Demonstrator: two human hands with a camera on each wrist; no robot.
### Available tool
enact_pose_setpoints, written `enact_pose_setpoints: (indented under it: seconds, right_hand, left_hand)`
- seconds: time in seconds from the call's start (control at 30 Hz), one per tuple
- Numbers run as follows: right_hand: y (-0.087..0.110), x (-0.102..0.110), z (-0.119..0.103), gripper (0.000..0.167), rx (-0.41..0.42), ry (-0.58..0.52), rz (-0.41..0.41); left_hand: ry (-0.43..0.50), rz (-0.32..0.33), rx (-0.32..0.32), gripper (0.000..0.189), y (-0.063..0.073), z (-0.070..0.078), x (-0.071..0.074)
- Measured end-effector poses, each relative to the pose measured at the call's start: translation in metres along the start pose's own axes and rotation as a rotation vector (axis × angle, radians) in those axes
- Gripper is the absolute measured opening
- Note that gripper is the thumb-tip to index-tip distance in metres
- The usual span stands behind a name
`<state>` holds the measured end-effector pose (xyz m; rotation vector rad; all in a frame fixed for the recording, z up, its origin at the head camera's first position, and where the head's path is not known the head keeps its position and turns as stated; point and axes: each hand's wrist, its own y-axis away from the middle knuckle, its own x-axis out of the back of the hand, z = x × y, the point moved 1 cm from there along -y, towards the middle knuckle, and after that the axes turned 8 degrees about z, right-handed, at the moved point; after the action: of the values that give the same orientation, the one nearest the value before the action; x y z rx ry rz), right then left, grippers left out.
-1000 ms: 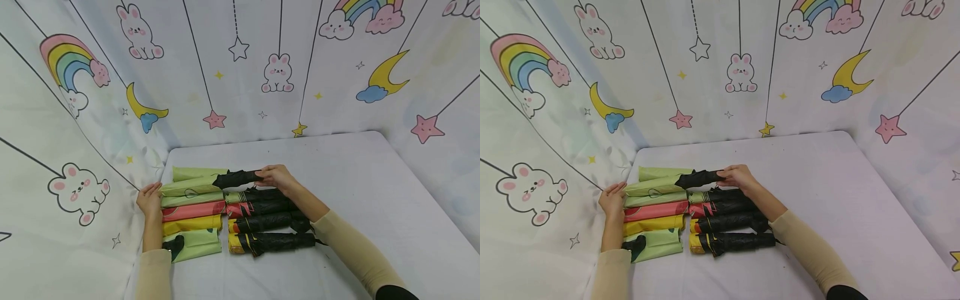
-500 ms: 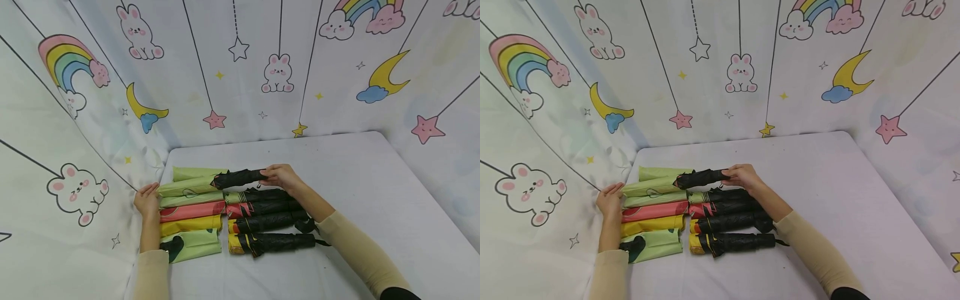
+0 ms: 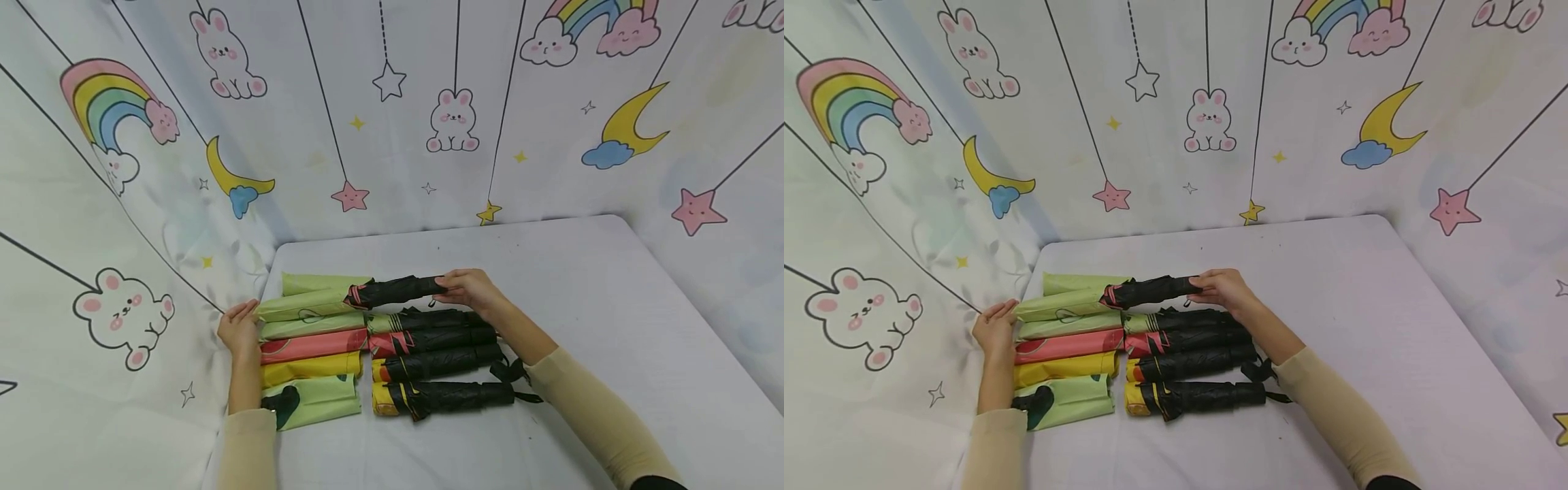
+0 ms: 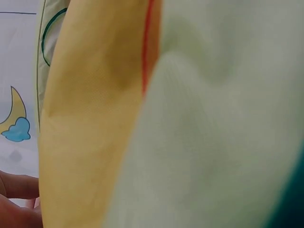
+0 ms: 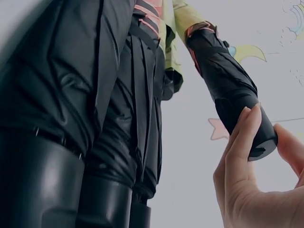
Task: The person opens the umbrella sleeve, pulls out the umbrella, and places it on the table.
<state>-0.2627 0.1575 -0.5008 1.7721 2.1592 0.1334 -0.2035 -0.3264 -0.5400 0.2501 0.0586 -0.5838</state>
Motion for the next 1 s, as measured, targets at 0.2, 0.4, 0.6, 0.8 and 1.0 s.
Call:
enact_pose_setpoints:
  seconds: [0.2, 0.4, 0.6, 0.8, 1.0]
  right_hand:
    - [0.001, 0.013, 0.001, 0.009, 0.001, -0.012, 0.019]
    - [0.003, 0.027, 0.002, 0.009, 0.013, -0.003, 0.021]
    - [0.006, 0.041, 0.002, 0.009, 0.01, 0.005, 0.022]
    - [0.006, 0.054, 0.0, 0.009, 0.007, 0.035, 0.01]
    - [0.005, 0.064, 0.005, 0.007, -0.012, 0.066, 0.018]
  left_hand:
    - [0.015, 0.011, -0.004, 0.038, -0.001, -0.001, 0.0]
    - [0.029, 0.019, -0.004, 0.04, -0.001, 0.0, 0.001]
    - [0.031, 0.023, 0.005, 0.041, 0.0, 0.001, 0.001]
    - [0.021, 0.047, -0.018, 0.038, 0.001, 0.0, 0.002]
    - [-0.009, 0.046, -0.043, 0.037, 0.003, 0.0, 0.002]
